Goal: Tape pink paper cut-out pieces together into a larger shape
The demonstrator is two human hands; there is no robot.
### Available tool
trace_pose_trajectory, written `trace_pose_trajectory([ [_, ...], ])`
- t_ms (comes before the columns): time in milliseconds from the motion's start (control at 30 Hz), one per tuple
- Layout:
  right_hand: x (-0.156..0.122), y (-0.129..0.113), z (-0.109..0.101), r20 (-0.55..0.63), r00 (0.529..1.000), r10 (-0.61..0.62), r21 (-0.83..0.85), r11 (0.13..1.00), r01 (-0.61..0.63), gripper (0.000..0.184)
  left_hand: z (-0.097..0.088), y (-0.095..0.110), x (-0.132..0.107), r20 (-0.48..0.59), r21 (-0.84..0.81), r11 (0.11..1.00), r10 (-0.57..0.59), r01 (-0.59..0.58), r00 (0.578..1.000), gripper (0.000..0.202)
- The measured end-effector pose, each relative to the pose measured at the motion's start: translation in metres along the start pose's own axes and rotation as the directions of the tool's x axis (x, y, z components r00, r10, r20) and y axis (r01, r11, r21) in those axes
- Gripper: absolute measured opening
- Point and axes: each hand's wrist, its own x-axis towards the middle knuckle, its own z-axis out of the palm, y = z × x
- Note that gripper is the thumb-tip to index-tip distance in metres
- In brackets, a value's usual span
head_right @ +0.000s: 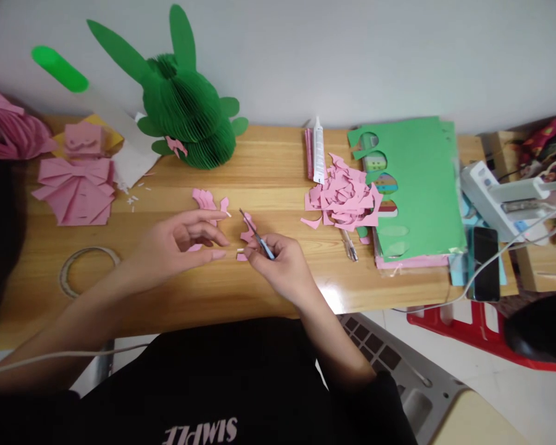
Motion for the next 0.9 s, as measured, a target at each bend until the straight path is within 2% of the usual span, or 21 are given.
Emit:
trace_pose_trajectory([
  [67,0.005,0.009,-0.002,-0.054,0.997,0.046,-0.045,0.998,-0.048,0.020,0.002,-0.013,-0.004,-0.129,0.250,0.964,0.129,-0.094,0.983,0.038],
  [133,0.009,0.018,-0.002,-0.095,0.993,0.064,-0.080,0.994,-0.072,0.022,0.006,-0.025,-0.008,-0.149,0.460,0.867,0.288,-0.191,0.946,0.025],
  [233,0.014,0.024,0.000,-0.131,0.990,0.058,-0.115,0.991,-0.073,0.022,0.011,-0.040,-0.011,0.010,0.642,0.666,0.488,-0.380,0.873,0.016],
  [300,0.015,0.024,0.003,-0.145,0.988,0.055,-0.136,0.988,-0.075,0.021,0.015,-0.046,-0.010,0.135,0.711,0.507,0.582,-0.487,0.802,0.017],
  [400,0.018,0.020,0.008,-0.151,0.987,0.054,-0.164,0.983,-0.079,0.021,0.020,-0.051,-0.009,0.202,0.745,0.390,0.642,-0.542,0.740,0.016],
  [600,0.022,0.019,0.015,-0.168,0.985,0.048,-0.227,0.970,-0.086,0.021,0.024,-0.057,-0.007,0.235,0.782,0.320,0.644,-0.535,0.728,0.014],
  [900,0.020,0.024,0.016,-0.196,0.979,0.050,-0.265,0.959,-0.102,0.021,0.024,-0.059,-0.006,0.235,0.776,0.345,0.620,-0.529,0.749,0.017],
])
